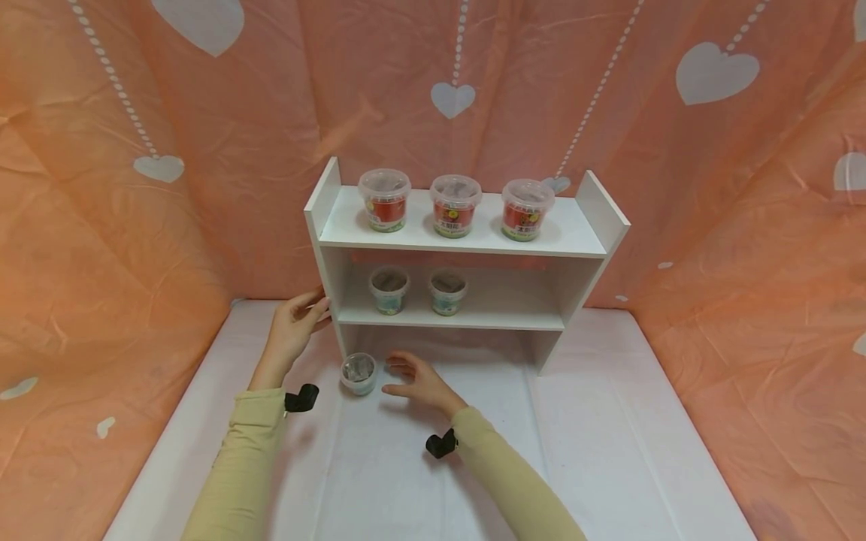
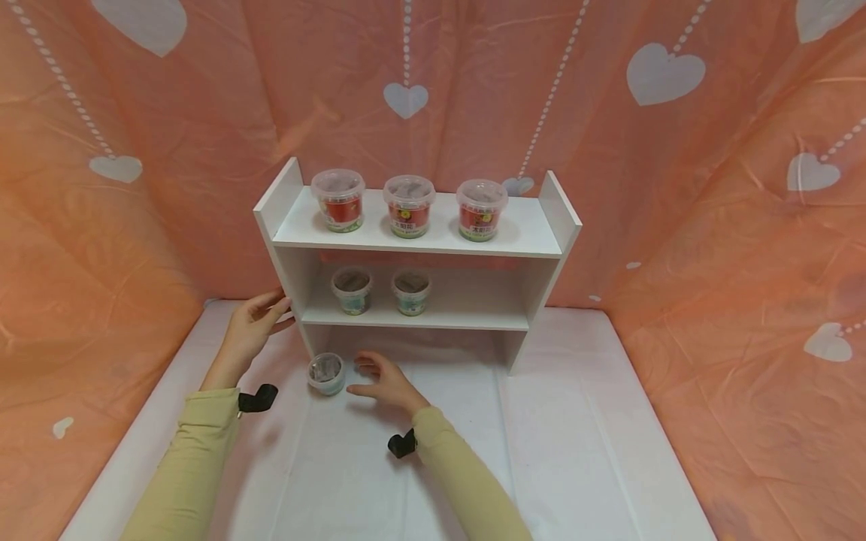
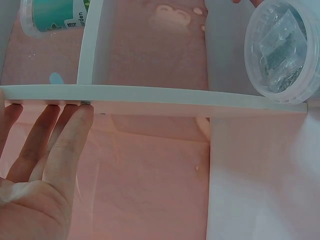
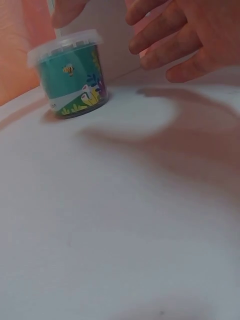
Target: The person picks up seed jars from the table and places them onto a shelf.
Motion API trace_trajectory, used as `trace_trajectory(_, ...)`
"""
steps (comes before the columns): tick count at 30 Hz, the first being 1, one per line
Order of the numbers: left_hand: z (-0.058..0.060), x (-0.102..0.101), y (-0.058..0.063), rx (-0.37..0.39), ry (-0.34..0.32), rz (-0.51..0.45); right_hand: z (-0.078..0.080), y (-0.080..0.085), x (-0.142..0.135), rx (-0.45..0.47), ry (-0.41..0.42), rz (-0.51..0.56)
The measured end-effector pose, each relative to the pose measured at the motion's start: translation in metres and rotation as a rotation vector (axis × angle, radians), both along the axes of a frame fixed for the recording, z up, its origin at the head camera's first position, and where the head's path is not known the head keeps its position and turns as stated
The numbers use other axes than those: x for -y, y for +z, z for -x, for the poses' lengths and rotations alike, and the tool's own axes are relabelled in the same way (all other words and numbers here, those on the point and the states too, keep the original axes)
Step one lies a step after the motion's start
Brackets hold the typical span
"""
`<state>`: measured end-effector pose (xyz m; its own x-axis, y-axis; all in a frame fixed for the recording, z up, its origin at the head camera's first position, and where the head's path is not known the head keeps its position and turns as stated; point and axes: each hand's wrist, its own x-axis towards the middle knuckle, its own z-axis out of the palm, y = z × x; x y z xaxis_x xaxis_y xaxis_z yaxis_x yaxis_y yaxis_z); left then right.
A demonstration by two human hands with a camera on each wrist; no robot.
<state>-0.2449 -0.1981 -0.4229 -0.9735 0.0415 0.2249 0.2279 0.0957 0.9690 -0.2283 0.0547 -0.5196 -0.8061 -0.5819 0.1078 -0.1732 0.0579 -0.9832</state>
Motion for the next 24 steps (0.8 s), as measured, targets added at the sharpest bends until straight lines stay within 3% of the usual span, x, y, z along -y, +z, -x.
trace_trajectory(6, 0.000, -0.001, 0.001, -0.001, 0.005, 0.001, 0.006, -0.006, 0.003, 0.002, 0.013, 0.009)
trace_trajectory(13, -0.001, -0.001, 0.002, 0.007, 0.006, 0.002, 0.017, -0.029, 0.015, -0.014, -0.023, -0.012)
trace_trajectory(24, -0.001, -0.002, 0.001, 0.001, -0.001, -0.010, 0.018, -0.026, 0.031, -0.104, -0.065, -0.154)
